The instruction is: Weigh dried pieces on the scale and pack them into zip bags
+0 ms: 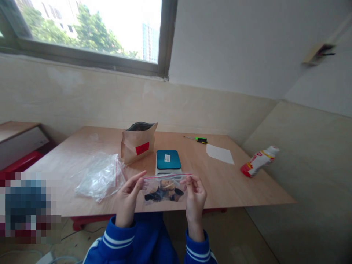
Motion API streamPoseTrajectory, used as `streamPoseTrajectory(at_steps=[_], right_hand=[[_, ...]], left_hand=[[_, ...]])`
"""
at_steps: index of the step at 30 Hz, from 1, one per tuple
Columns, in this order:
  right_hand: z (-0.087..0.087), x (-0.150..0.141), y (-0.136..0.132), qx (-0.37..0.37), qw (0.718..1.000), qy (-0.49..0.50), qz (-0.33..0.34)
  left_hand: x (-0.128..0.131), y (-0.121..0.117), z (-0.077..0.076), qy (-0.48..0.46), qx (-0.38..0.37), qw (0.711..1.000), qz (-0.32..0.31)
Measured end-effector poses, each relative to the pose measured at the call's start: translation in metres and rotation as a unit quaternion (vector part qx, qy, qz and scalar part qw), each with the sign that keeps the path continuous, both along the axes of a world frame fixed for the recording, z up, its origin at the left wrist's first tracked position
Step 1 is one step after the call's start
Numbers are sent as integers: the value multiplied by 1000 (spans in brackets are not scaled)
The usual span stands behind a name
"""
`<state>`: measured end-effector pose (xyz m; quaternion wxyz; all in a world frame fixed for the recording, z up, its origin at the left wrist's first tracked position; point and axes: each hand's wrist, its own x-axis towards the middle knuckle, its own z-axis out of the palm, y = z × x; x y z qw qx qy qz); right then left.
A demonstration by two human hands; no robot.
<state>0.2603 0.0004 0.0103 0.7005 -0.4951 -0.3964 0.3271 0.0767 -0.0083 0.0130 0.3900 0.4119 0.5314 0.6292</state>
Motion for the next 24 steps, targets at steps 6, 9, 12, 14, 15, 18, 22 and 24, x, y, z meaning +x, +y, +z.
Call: streamPoseTrajectory(at_steps=[6,9,12,14,15,18,22,24], right_hand=[[1,-5,2,-3,999,26,-19],[5,-6,5,1,1000,16,-19],[7,-5,7,3,1000,-8,-21],[5,-3,6,-2,999,-22,-30],[3,-3,6,-7,999,-25,-37],[-4,-2,3,-25,997,-27,-64],[-11,-5,1,-23,994,-40,-97],[-10,-8,3,-17,993,-36,-110]], left_hand=[[6,-1,-7,-103,-17,994,-14],[6,3,0,-122,-6,992,-10],[3,5,5,-116,-5,993,-16],[1,6,5,-95,-6,995,-17],[1,5,4,-81,-6,997,-18],[0,1,-1,-35,-5,999,-6],[4,-5,-6,20,8,999,39],[7,-6,-6,35,23,998,51]])
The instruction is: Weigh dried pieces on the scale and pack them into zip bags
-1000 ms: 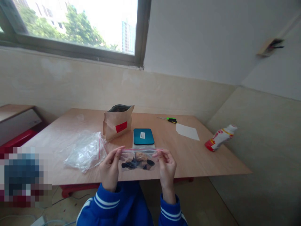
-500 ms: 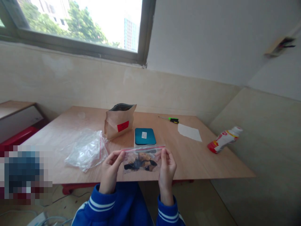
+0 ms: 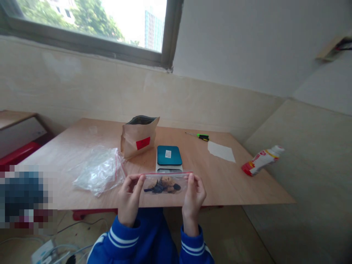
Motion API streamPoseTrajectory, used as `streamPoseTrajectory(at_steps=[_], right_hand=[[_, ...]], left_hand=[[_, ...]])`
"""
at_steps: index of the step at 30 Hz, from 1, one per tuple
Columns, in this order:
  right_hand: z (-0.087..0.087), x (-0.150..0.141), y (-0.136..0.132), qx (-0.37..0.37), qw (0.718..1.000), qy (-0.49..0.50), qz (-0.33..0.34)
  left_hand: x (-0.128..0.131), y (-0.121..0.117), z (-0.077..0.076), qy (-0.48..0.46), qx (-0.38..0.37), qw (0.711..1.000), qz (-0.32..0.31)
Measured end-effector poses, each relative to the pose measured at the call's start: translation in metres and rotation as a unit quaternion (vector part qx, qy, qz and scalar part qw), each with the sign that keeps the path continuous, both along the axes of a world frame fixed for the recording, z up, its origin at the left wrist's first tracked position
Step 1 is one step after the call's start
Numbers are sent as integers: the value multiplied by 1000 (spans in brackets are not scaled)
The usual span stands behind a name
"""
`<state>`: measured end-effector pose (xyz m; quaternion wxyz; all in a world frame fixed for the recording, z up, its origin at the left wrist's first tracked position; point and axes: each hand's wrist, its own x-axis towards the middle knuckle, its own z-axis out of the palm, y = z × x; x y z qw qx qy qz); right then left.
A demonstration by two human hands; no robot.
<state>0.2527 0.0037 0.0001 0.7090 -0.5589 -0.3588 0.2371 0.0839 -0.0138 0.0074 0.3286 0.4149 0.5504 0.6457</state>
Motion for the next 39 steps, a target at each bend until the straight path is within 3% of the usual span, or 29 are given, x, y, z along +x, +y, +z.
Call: streamPoseTrajectory(at_steps=[3,8,13,28,33,39], right_hand=[[4,0,4,5,1000,5,14],[11,6,3,7,994,-32,101],[11,5,-8,9,991,-39,126],[13,-1,-3,64,993,-54,79],[5,-1,-7,7,990,-59,125],[7,-3,-9,20,980,-79,181]], left_hand=[[5,3,4,-3,22,1000,13],[10,7,11,-75,64,995,0],[10,0,6,-81,36,996,-6],[-8,6,7,46,19,998,-29],[7,-4,5,9,18,1000,5],[8,-7,3,-32,-2,998,55]])
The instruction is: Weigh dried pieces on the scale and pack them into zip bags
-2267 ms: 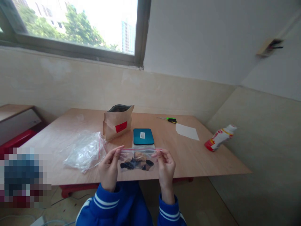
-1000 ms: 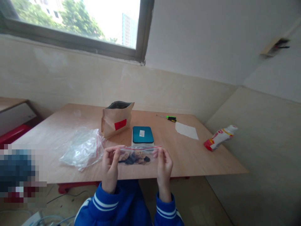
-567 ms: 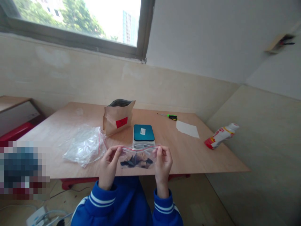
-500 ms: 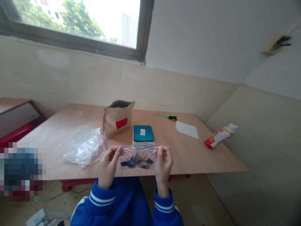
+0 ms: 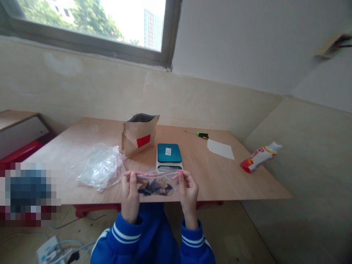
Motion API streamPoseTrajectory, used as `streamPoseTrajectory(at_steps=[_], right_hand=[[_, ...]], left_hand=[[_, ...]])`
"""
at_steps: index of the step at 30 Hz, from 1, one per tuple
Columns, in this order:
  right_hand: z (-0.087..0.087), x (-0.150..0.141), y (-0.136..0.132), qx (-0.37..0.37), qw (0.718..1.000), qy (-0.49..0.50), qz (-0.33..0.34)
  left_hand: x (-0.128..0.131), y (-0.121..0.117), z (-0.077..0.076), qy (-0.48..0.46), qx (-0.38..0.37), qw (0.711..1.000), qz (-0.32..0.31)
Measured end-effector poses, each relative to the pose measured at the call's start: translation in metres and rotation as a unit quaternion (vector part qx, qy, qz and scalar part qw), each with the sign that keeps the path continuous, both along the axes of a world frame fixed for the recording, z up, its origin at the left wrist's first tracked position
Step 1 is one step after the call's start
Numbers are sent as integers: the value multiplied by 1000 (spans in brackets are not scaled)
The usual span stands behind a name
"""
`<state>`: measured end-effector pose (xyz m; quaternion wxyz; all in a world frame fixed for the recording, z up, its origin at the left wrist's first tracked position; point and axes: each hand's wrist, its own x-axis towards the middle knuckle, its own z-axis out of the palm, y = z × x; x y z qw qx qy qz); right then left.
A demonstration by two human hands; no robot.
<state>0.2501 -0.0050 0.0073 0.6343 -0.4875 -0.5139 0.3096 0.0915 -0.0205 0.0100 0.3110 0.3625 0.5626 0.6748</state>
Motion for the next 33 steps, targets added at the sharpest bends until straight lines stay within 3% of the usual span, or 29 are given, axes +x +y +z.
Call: streamPoseTrajectory(at_steps=[9,19,26,33], right_hand=[[-1,-3,5,15,994,82,-67],[-5,9,-1,19,998,-10,-59],[-9,7,0,47,994,-35,-90],[-4,6,3,12,999,33,-2]], left_hand=[[0,10,2,-70,20,980,-186],[-8,5,-4,-18,5,987,-159],[-16,1,4,148,2,979,-140],[-10,3,6,99,20,989,-108]])
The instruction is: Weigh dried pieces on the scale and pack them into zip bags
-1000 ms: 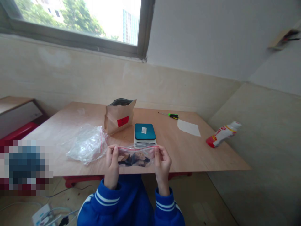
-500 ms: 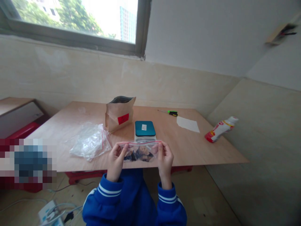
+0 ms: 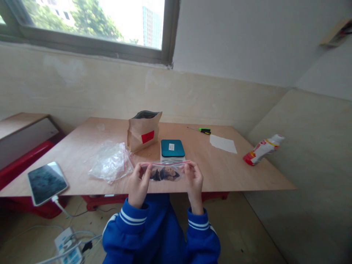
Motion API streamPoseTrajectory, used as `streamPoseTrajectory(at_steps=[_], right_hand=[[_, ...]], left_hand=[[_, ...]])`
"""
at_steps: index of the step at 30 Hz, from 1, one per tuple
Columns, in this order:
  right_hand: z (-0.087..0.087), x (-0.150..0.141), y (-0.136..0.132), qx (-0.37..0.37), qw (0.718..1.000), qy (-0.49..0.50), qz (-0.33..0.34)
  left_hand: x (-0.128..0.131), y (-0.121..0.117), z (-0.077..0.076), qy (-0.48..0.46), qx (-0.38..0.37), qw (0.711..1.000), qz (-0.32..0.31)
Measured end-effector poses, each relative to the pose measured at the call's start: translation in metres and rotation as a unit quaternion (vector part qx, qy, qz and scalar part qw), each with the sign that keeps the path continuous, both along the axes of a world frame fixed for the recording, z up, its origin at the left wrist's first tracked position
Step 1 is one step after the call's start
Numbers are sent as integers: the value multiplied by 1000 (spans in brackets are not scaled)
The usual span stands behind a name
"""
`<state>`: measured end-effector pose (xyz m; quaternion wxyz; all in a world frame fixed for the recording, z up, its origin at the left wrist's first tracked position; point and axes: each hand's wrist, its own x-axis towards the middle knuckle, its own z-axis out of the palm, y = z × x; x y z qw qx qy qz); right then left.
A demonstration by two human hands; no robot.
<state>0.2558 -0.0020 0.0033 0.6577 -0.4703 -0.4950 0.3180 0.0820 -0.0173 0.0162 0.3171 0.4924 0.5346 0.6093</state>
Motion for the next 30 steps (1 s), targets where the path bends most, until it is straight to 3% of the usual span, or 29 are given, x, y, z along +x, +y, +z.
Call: streamPoseTrajectory(at_steps=[4,8,12,17,23,25,30], right_hand=[[0,-1,1,-46,996,5,77],[-4,-3,2,-67,993,0,97],[-10,-4,4,-54,996,-27,66],[-11,-7,3,-32,999,18,21],[-11,-6,2,-28,999,35,-20],[-12,-4,2,-31,999,44,10],[-10,2,1,-84,980,59,171]], left_hand=[[-3,-1,1,-46,-7,999,-5],[-9,-3,1,-82,0,996,-22],[-13,-6,1,-79,-12,995,-54],[-12,-4,-4,-89,-26,989,-116],[-10,3,-11,-97,-58,987,-113],[-10,3,-12,-98,-56,988,-109],[-8,1,-9,-102,-55,988,-98]])
